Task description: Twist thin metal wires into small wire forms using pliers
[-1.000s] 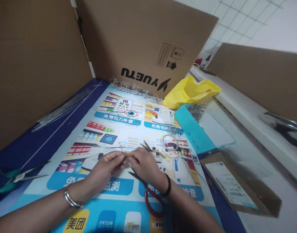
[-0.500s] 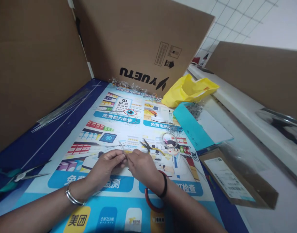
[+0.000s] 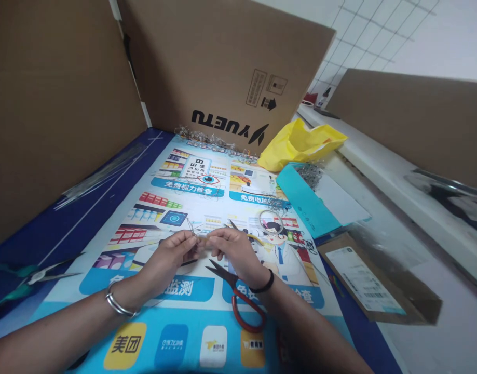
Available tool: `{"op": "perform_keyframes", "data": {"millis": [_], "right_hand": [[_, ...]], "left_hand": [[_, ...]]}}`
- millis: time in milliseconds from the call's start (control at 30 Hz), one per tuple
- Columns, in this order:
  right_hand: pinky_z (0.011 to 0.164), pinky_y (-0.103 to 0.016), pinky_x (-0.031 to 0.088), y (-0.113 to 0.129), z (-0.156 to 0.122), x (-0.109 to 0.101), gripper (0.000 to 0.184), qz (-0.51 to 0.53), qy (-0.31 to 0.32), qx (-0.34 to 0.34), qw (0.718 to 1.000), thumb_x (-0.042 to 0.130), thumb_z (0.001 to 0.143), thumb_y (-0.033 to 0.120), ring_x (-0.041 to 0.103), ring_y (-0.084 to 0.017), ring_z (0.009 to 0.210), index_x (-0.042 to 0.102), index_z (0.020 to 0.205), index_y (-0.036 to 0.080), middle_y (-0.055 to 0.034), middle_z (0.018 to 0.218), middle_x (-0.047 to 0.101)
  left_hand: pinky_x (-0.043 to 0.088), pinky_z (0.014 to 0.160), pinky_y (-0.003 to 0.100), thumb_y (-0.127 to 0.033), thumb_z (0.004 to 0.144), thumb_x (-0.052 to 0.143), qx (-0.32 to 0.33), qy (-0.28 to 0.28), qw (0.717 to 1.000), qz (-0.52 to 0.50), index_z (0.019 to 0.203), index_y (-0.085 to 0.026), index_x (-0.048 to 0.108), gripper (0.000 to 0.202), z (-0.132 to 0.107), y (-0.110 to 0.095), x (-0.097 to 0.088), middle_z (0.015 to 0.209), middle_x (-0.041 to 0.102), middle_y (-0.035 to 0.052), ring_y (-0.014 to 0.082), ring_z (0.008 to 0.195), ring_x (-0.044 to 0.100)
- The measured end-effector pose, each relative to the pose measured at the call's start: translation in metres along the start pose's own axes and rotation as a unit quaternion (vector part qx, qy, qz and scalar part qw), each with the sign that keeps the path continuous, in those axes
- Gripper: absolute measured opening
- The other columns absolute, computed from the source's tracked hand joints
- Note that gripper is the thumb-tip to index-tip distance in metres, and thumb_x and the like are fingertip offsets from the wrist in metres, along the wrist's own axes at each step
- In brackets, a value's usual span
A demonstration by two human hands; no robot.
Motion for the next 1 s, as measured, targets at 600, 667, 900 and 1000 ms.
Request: {"op": "perform_keyframes", "data": {"millis": [600,667,900,1000], "right_hand": [[0.045,-0.019,0.033,-0.003,0.003,-0.006,0.026,0.135,0.041,0.042,0.989,0.067,0.072,0.039,0.048,-0.007,0.049,0.06,0.079,0.015,0.0,0.065,0.058],[0.046,-0.02,0.035,0.004,0.006,-0.016,0.027,0.09,0.022,0.01,0.996,0.064,0.074,0.041,0.049,-0.007,0.051,0.06,0.082,0.015,-0.0009,0.067,0.059],[0.052,-0.023,0.041,0.044,0.024,-0.121,0.036,-0.287,-0.205,-0.102,0.93,0.043,0.085,0.046,0.054,-0.012,0.061,0.057,0.094,0.014,-0.0061,0.079,0.061],[0.067,-0.03,0.044,0.053,0.024,-0.155,0.029,-0.36,-0.261,-0.109,0.889,0.052,0.082,0.036,0.056,-0.02,0.081,0.058,0.098,0.012,-0.0122,0.091,0.062]], "left_hand": [[0.042,0.061,0.024,-0.039,0.076,0.063,0.014,-0.042,0.999,-0.007,0.074,-0.015,0.057,0.024,-0.004,-0.005,0.003,0.071,0.061,0.0023,0.011,0.06,0.053],[0.041,0.06,0.024,-0.038,0.075,0.064,0.011,-0.041,0.999,0.004,0.073,-0.015,0.057,0.024,-0.003,-0.004,0.002,0.072,0.061,0.002,0.0105,0.059,0.052],[0.039,0.06,0.021,-0.042,0.077,0.061,-0.02,-0.027,0.998,0.051,0.073,-0.016,0.059,0.026,-0.004,-0.003,0.001,0.063,0.057,-0.001,0.0094,0.058,0.049],[0.039,0.058,0.021,-0.043,0.074,0.063,-0.026,-0.038,0.997,0.061,0.073,-0.015,0.06,0.028,-0.004,-0.004,0.004,0.066,0.059,0.0003,0.0096,0.056,0.048]]}}
Point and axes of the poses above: each hand's wrist, its own z-axis towards the middle knuckle, its own x-axis out of the palm, y = z × x, the point moved 1 cm from there along z, towards the middle knuckle
